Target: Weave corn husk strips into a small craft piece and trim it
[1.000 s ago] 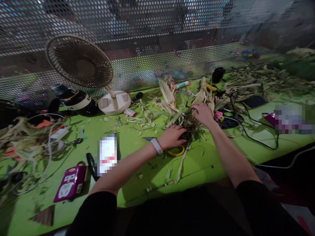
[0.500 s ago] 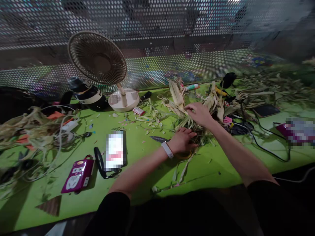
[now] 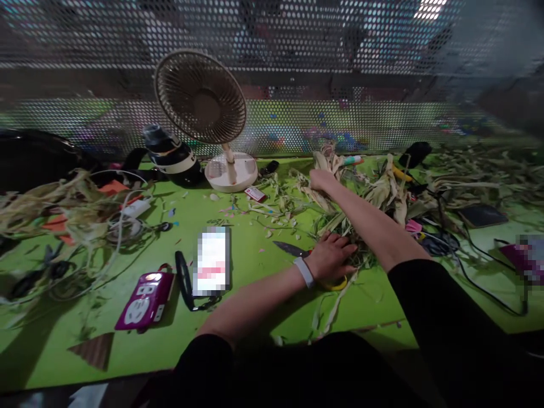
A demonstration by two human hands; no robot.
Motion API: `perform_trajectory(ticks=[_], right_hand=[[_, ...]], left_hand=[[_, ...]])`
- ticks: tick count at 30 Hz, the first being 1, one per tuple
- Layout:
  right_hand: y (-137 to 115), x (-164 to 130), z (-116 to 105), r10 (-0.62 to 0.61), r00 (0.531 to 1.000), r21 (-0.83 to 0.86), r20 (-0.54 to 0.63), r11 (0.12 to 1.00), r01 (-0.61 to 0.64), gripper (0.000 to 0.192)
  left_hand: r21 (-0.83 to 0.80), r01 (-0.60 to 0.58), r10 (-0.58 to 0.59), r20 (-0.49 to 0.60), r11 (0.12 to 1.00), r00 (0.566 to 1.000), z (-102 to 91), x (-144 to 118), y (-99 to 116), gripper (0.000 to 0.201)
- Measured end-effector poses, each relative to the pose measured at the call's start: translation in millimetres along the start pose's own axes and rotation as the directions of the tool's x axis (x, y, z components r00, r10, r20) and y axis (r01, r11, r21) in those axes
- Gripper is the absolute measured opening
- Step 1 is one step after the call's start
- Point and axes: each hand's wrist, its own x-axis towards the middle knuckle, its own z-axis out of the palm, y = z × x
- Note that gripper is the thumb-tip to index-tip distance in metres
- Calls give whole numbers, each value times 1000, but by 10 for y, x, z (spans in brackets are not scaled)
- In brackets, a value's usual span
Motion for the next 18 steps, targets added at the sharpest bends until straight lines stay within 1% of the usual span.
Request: perform_trajectory(ticks=[1,3,6,9,10,12,13,14,16,17,18], right_hand=[[-3,31,-30,47,999,-19,18,999,-47,18],[-6,72,-161,173,984,-72,42,983,-170,21],[2,78,-465,256,966,-89,-32,962,-258,25],[12,-13,-735,271,934,37,-232,962,-270,19],[12,-68,-793,277,922,103,-270,960,-259,16],[1,-207,-854,304,914,281,-267,932,-228,12],[-11,-288,-863,321,917,394,-238,894,-211,11],[-28,-376,-864,335,920,511,-204,838,-192,11],[-79,-564,-856,352,923,704,-156,695,-147,12],[-112,-661,-854,360,923,770,-138,625,-129,14],[-150,-757,-856,364,924,817,-119,564,-117,16]], left_hand=[[0,-1,1,-6,1000,1000,6,-4,-1,60],[-3,-4,4,-13,1000,1000,18,-6,-3,60],[-10,-15,15,-27,1000,1000,32,2,-19,59],[-31,-25,24,-30,999,999,9,14,-53,59],[-50,-27,25,-43,998,999,-16,16,-61,58],[-101,-25,14,-112,995,994,-96,11,-61,56],[-121,-26,6,-162,992,987,-152,2,-52,55],[-126,-21,-6,-212,992,977,-218,-10,-38,53],[-103,29,-57,-281,994,958,-371,-45,-17,51],[-101,69,-98,-323,993,941,-456,-63,-21,49],[-120,118,-156,-389,986,908,-544,-78,-41,47]])
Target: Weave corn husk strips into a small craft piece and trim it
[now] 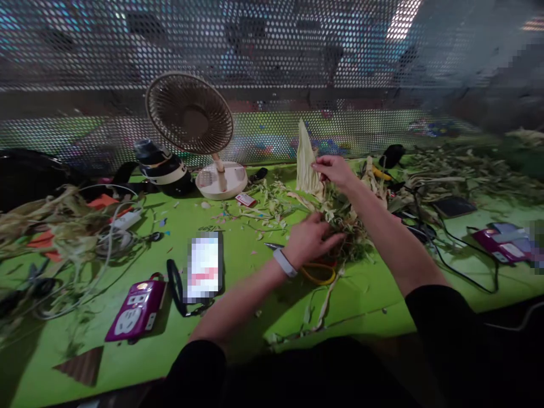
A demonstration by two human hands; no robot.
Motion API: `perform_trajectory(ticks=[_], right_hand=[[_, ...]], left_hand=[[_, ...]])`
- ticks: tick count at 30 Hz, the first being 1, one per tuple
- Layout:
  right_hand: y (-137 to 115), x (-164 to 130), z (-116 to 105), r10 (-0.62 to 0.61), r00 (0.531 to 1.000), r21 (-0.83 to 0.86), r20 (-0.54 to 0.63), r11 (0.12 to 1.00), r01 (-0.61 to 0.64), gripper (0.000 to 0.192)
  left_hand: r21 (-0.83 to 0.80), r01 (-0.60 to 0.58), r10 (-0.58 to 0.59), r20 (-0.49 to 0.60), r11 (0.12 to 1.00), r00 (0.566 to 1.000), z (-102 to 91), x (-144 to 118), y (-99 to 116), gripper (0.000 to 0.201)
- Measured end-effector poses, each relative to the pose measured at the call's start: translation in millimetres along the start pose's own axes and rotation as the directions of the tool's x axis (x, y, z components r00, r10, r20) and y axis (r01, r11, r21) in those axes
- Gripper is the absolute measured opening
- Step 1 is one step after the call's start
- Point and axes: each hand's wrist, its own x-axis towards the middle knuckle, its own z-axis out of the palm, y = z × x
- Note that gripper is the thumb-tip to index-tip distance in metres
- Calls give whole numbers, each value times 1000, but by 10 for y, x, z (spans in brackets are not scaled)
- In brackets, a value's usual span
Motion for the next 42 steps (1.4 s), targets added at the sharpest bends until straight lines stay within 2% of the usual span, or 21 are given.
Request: perform_trajectory(ticks=[1,2,3,4,5,6,7,9,10,12,15,18,24,28,31,35,38,42], right_hand=[[-17,-103,-5,13,1000,54,5,998,-14,17],[-36,-204,-6,25,999,87,21,996,-27,18],[-56,-301,0,35,999,110,41,993,-39,19],[-73,-392,14,46,997,131,63,990,-54,19],[-85,-477,37,54,995,152,84,986,-67,18],[-91,-553,69,59,993,169,105,983,-77,18],[-90,-621,109,63,990,185,124,979,-85,18],[-67,-725,198,71,987,218,145,971,-102,19],[-49,-763,241,79,986,241,146,964,-113,21],[-6,-813,312,105,984,298,144,944,-144,25],[55,-847,369,134,978,375,161,908,-186,30],[106,-862,391,143,974,410,176,889,-204,33],[184,-888,421,174,955,444,239,855,-267,41],[205,-871,409,163,955,454,250,851,-264,46],[204,-847,388,151,964,473,220,847,-241,49],[187,-857,398,184,961,353,205,902,-248,48],[194,-878,425,176,965,238,193,946,-220,43],[221,-866,419,127,982,220,142,963,-156,29]], left_hand=[[-9,53,-53,-96,999,994,-88,30,-29,46],[-43,98,-105,-229,994,968,-171,67,-76,43],[-108,126,-157,-359,986,920,-246,109,-137,38],[-212,149,-236,-483,966,843,-310,153,-207,35],[-337,147,-321,-545,930,775,-360,193,-280,38],[-481,138,-410,-523,866,747,-394,227,-348,43],[-610,148,-480,-425,778,768,-415,251,-406,43],[-772,190,-522,-206,606,828,-428,263,-486,37],[-819,203,-533,-142,536,834,-427,250,-510,35],[-872,207,-565,-92,443,820,-425,203,-538,32],[-901,212,-616,-73,378,785,-422,120,-578,32],[-916,207,-636,-65,344,769,-392,81,-637,34],[-941,162,-634,-68,297,770,-309,97,-694,36],[-928,176,-586,-54,329,808,-315,85,-693,40],[-925,205,-560,-10,319,829,-321,73,-699,44],[-914,250,-587,17,319,809,-310,70,-709,47],[-900,281,-576,41,334,816,-316,64,-719,46],[-895,304,-560,76,326,825,-361,46,-737,42]])
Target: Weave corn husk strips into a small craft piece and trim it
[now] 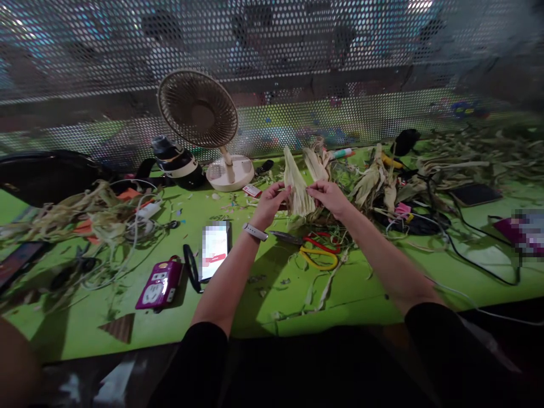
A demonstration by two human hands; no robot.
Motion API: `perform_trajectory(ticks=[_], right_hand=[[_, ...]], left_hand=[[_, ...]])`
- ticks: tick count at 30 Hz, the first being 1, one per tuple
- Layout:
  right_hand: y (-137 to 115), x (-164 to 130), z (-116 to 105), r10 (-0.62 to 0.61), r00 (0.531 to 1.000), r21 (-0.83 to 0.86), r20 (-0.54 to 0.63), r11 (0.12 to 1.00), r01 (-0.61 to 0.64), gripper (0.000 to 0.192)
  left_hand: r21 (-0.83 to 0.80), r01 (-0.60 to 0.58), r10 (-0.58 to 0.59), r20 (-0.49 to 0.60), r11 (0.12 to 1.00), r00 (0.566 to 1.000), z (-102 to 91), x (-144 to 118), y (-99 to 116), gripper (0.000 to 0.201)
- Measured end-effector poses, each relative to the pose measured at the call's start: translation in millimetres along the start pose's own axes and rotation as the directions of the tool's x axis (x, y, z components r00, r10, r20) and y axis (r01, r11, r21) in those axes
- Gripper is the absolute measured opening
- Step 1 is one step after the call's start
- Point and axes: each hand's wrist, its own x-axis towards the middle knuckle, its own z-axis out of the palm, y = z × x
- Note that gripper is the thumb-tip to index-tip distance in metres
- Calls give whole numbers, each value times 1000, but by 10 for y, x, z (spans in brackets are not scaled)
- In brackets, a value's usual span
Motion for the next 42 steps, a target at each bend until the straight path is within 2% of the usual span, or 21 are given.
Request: perform_trajectory(ticks=[4,8,12,13,15,17,21,24,28,32,37,42], right_hand=[[-2,19,-36,-3,999,15,-53,1000,4,20],[49,44,-50,-41,999,12,-35,999,41,22],[113,62,-55,-140,988,-114,-70,985,132,21],[110,49,-50,-209,972,-192,-108,964,186,18],[72,-6,-27,-378,912,-376,-158,877,299,12],[11,-88,11,-494,860,-520,-125,771,367,12],[-80,-210,75,-492,871,-657,20,650,382,13],[-92,-217,61,-440,895,-710,71,608,355,13],[-102,-202,12,-362,927,-733,100,603,315,15],[-124,-221,5,-342,934,-731,102,611,303,17],[-111,-212,-11,-378,924,-651,56,688,321,17],[-88,-182,-31,-393,918,-572,50,743,349,20]], left_hand=[[-19,-5,5,4,1000,1000,-51,-8,44,36],[-14,47,-45,85,999,995,-92,-23,100,37],[-22,71,-67,130,997,989,-100,-33,117,38],[-18,72,-69,136,997,988,-94,-35,109,38],[3,78,-77,150,997,986,-75,-42,87,38],[33,84,-89,164,996,982,-49,-52,64,39],[100,87,-104,185,991,977,-6,-73,43,39],[116,76,-97,187,990,978,9,-78,40,38],[130,37,-61,180,991,982,19,-83,32,34],[165,42,-72,177,985,982,12,-79,22,32],[151,31,-54,152,988,987,-18,-72,45,31],[151,63,-93,201,987,975,-20,-92,86,34]])
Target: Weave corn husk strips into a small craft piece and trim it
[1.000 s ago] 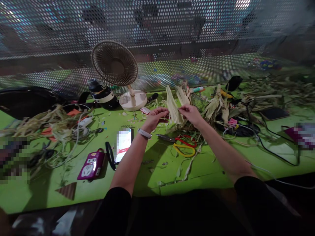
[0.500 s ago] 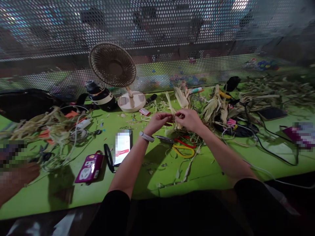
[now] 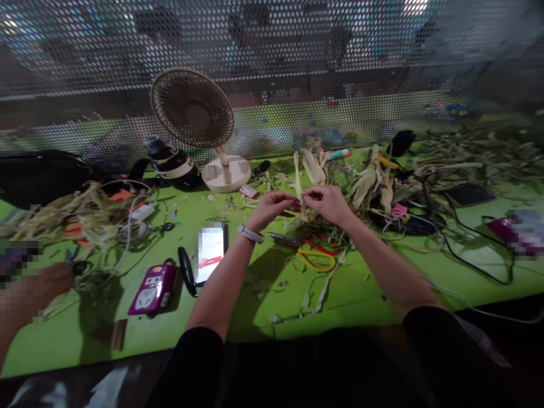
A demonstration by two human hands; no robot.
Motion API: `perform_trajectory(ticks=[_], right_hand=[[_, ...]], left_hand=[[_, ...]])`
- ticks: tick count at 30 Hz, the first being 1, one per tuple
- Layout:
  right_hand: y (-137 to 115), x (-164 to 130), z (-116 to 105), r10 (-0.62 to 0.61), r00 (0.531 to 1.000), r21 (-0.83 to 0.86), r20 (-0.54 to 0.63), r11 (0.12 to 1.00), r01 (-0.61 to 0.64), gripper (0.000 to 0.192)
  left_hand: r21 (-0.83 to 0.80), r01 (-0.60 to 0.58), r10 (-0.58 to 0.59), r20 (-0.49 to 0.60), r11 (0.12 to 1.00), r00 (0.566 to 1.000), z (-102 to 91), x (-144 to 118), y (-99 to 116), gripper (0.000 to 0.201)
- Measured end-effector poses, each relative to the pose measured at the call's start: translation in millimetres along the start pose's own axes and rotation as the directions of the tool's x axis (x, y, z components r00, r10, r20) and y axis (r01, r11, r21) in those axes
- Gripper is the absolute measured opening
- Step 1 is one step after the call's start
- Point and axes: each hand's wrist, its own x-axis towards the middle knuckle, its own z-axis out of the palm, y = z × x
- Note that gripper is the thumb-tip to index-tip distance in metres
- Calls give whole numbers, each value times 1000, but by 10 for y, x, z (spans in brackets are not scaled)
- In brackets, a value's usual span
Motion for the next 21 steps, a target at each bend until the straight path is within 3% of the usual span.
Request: perform_trajectory(ticks=[10,21], right_hand=[[-19,-14,-4,-4,998,86,64,996,-2,26],[-3,-41,24,-146,987,8,71,989,146,22]], left_hand=[[31,-84,84,2,996,996,52,-15,22,41],[19,-90,91,-3,996,996,23,-12,35,37]])
